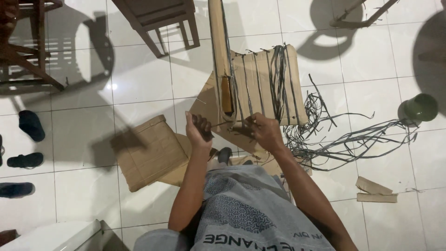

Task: Tying black plastic straps onto a chair frame wrapped in cardboard to reinforce the seat and backrest.

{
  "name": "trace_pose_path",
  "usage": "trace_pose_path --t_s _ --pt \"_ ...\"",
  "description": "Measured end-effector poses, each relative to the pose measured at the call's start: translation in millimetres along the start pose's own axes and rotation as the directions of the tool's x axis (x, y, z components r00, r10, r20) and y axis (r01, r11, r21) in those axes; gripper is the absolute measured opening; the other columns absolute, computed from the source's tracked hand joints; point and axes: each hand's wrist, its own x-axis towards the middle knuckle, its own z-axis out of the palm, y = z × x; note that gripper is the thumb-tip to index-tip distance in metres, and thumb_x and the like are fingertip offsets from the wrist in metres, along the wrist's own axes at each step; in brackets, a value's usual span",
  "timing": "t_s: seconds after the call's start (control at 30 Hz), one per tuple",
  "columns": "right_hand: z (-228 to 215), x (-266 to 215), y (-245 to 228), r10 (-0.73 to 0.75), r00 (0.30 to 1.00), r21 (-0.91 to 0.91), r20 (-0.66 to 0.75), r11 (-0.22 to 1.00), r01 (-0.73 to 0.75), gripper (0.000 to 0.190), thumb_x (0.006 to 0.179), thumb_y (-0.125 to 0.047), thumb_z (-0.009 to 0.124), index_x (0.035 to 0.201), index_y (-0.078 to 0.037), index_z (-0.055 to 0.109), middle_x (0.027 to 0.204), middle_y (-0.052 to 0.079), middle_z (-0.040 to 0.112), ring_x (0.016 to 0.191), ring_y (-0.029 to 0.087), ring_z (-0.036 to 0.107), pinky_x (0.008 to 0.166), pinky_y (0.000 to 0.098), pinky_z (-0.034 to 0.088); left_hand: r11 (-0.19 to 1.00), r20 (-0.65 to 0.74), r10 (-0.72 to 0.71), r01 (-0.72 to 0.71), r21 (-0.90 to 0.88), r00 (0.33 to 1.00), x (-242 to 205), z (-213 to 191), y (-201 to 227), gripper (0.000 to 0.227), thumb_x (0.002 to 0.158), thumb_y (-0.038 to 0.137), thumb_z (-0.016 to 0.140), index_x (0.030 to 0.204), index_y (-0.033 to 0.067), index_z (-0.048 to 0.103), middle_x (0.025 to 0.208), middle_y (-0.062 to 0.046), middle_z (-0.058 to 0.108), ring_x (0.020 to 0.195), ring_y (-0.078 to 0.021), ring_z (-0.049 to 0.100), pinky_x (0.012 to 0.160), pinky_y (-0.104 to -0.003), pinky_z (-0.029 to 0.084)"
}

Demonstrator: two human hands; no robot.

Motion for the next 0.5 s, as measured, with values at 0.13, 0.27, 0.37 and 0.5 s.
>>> trace_pose_path --t_s 0.13,0.27,0.37,0.5 --pt "-14.3 14.6 -4.1 -0.023 0.999 0.023 -0.043 0.999 0.024 0.006 0.097 -0.015 0.073 0.094 -0.012 0.068 0.056 0.012 0.064 0.045 0.028 0.060 0.051 0.0392 0.051 0.989 -0.016 0.046 -0.043 0.138 0.999 2.4 9.8 14.6 0.048 0.110 0.047 0.047 0.071 0.0232 0.034 0.060 0.011 0.020 0.047 -0.0074 0.019 0.043 -0.022 0.022" --pt "-8.9 31.2 10.4 -0.056 0.994 0.061 -0.096 0.996 0.062 0.007 0.104 -0.010 0.067 0.097 -0.011 0.067 0.049 0.011 0.055 0.038 0.025 0.051 0.046 0.0388 0.045 0.775 0.126 0.258 -0.283 0.566 0.958 10.2 -10.2 1.6 0.041 0.110 0.047 0.052 0.081 0.0188 0.055 0.069 0.001 0.053 0.060 -0.0095 0.047 0.060 -0.025 0.046" --pt "-15.7 22.3 -7.4 0.041 0.998 0.274 -0.057 0.962 -0.024 0.012 0.107 -0.016 0.064 0.096 -0.013 0.068 0.049 0.006 0.055 0.039 0.013 0.041 0.045 0.0327 0.040 0.436 0.360 0.199 -0.411 0.801 0.912 -43.7 53.3 26.0 0.045 0.112 0.034 0.048 0.072 0.0137 0.048 0.056 0.002 0.039 0.049 -0.0116 0.035 0.046 -0.028 0.037" --pt "-6.4 14.1 -13.0 0.196 0.978 0.537 0.077 0.818 -0.206 0.020 0.106 -0.023 0.067 0.092 -0.009 0.065 0.063 0.003 0.059 0.060 0.012 0.053 0.059 0.0312 0.047 0.215 0.540 0.126 -0.555 0.804 0.832 -44.4 29.4 15.1 0.024 0.103 0.021 0.060 0.097 -0.0017 0.066 0.079 -0.027 0.066 0.075 -0.0489 0.067 0.070 -0.058 0.053"
